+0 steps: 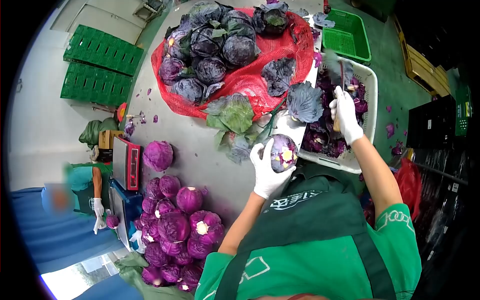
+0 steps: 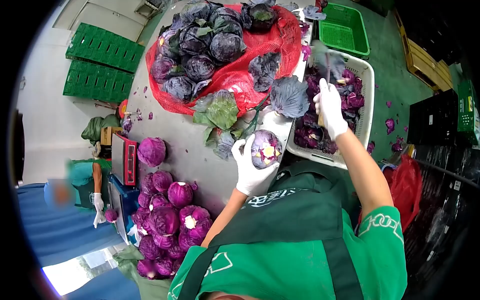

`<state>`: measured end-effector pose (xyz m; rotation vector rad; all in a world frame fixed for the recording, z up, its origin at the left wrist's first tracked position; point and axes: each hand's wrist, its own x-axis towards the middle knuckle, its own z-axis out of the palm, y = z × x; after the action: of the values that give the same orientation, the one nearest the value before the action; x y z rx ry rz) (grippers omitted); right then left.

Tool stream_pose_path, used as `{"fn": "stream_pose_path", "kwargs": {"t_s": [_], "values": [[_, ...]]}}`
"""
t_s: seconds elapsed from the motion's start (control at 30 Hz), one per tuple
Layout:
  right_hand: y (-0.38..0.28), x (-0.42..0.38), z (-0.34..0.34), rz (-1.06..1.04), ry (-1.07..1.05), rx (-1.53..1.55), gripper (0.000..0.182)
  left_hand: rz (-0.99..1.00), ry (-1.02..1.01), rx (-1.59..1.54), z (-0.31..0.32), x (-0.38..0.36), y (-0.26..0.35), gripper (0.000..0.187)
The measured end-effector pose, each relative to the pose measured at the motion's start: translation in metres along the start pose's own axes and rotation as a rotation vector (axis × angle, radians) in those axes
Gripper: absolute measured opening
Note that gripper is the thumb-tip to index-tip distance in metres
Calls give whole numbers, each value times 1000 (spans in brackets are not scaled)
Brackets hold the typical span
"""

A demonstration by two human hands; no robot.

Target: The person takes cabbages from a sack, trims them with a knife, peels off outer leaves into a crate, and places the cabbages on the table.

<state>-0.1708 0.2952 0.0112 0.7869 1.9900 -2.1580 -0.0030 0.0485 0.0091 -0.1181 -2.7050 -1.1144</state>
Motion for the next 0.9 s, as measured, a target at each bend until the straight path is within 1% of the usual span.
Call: {"fn": "stream_pose_path", "kwargs": {"t_s": [0.03, 0.07, 0.1, 0.13, 0.17, 0.2, 0.23, 0.3, 0.33, 0.37, 0.4, 0.43, 0.47, 0.5, 0.53, 0.57, 0.6, 0.63, 0.7, 0.77, 0.87, 0.9], "values": [[-12, -33, 2, -34, -107, -8, 36, -25, 2, 10, -1, -1, 3, 105], [-10, -59, 1, -19, -251, -79, 37, -47, -3, 1, -1, -1, 2, 106], [22, -71, 3, -114, -336, -122, 40, -50, -4, 0, 0, -1, 3, 106], [47, -84, 0, -190, -458, -336, 44, -66, 7, 4, 1, 0, 4, 105], [79, -94, 8, -552, -437, -447, 45, -81, 19, 10, 0, 1, 5, 105], [62, -116, 13, -98, -557, -545, 46, -104, 7, 20, 0, 3, 8, 103], [71, -119, 18, -209, -557, -542, 45, -107, 10, 28, -1, 4, 11, 103], [86, -122, 27, -445, -525, -501, 42, -17, 100, 142, -2, 8, 14, 101], [89, -120, 29, -443, -525, -494, 42, 16, 109, 97, -2, 8, 4, 102], [90, -114, 31, -572, -546, -519, 41, 20, 108, 100, -5, 7, 0, 102], [83, -112, 34, -701, -568, -546, 41, -10, 28, 86, -12, 5, 1, 103], [76, -111, 36, -701, -573, -543, 41, -43, -49, 73, -17, 4, 2, 103], [67, -112, 37, -678, -620, -572, 41, -86, -102, 277, -21, 5, 3, 105], [61, -114, 41, -653, -669, -600, 40, -96, -98, 285, -23, 4, 3, 105], [68, -109, 43, -759, -632, -552, 40, -147, -69, 265, -23, 4, 4, 106], [69, -108, 44, -798, -586, -509, 41, -197, -38, 243, -21, 5, 4, 107], [62, -112, 42, -735, -636, -621, 42, -167, 5, 126, -17, 4, -2, 107], [54, -116, 38, -670, -681, -735, 43, -171, 13, 125, -11, 4, -5, 107], [57, -120, 40, -673, -670, -778, 43, -140, 62, -33, -2, 4, -8, 106], [59, -121, 40, -667, -655, -825, 45, -160, 47, -58, -1, 4, -10, 105], [63, -117, 42, -679, -657, -866, 46, -139, 52, -61, 2, 5, -12, 104], [67, -113, 42, -737, -618, -828, 45, -155, 62, -55, 4, 5, -11, 104]]}}
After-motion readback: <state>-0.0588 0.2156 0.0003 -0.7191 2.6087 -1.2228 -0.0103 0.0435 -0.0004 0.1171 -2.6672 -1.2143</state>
